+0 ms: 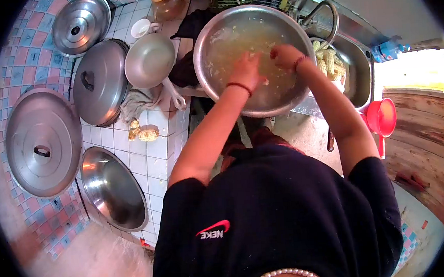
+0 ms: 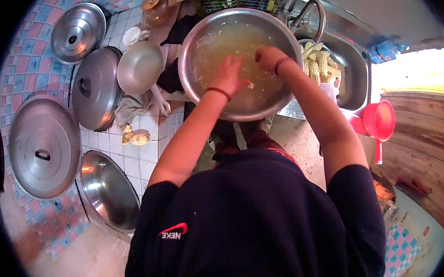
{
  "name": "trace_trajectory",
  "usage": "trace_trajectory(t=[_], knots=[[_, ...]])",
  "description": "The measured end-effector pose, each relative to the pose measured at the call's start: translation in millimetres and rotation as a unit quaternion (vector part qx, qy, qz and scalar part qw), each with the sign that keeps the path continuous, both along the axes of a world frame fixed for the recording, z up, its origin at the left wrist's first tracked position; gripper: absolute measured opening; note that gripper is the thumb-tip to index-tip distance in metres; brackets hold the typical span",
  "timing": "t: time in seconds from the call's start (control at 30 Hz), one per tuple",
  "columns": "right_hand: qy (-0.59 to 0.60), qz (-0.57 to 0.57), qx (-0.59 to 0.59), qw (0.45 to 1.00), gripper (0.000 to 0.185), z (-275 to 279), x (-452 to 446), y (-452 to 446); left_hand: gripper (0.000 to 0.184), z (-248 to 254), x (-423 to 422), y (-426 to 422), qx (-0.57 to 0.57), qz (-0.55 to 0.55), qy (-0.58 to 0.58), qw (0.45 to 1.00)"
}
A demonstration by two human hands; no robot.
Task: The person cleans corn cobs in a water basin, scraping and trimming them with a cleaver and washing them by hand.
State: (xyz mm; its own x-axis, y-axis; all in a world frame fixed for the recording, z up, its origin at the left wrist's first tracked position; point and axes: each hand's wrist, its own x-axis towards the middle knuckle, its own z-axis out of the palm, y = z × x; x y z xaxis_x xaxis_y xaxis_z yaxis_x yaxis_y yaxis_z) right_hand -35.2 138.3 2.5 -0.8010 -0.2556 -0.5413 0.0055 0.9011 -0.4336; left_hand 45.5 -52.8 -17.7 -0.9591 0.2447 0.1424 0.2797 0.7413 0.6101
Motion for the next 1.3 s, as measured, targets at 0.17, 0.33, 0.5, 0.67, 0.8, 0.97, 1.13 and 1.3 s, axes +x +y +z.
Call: trace_trajectory(t=[0.17,0.33,0.5,0.67,0.8,0.97,1.13,1.3], knots=[[0.100,0.138,-0.088,0.982,0.037,-109.2,39.3,21.6,0.028,-68.0,-26.1,41.5,-0.068,-0.042,-0.247,0.966],[-0.092,-0.074,-0.148,0.982,0.035,-34.3,68.0,-7.2,0.015,-59.6,-8.4,19.5,0.037,-0.039,-0.289,0.956],[-0.008,-0.110,-0.280,0.954,0.026,32.1,67.0,-10.3,0.019,3.7,-12.4,12.1,0.353,0.007,-0.335,0.874],[0.047,-0.089,-0.480,0.871,0.025,96.1,75.6,-12.2,0.011,83.4,4.2,1.7,0.363,-0.002,0.053,0.930],[0.148,-0.009,-0.283,0.947,0.016,-11.5,61.0,8.1,0.009,-24.1,-20.4,-4.8,0.032,0.016,-0.105,0.994],[0.100,-0.155,-0.228,0.956,0.018,5.8,89.3,-19.0,0.010,-17.8,9.0,-18.3,0.290,0.073,-0.237,0.924],[0.083,-0.082,-0.283,0.952,0.027,22.4,94.2,-79.8,0.025,-15.3,10.4,-43.8,0.687,0.094,-0.501,0.519],[0.006,0.015,-0.471,0.882,0.029,36.4,111.3,-151.1,0.023,-3.3,45.5,-100.1,0.849,0.046,-0.339,0.402]])
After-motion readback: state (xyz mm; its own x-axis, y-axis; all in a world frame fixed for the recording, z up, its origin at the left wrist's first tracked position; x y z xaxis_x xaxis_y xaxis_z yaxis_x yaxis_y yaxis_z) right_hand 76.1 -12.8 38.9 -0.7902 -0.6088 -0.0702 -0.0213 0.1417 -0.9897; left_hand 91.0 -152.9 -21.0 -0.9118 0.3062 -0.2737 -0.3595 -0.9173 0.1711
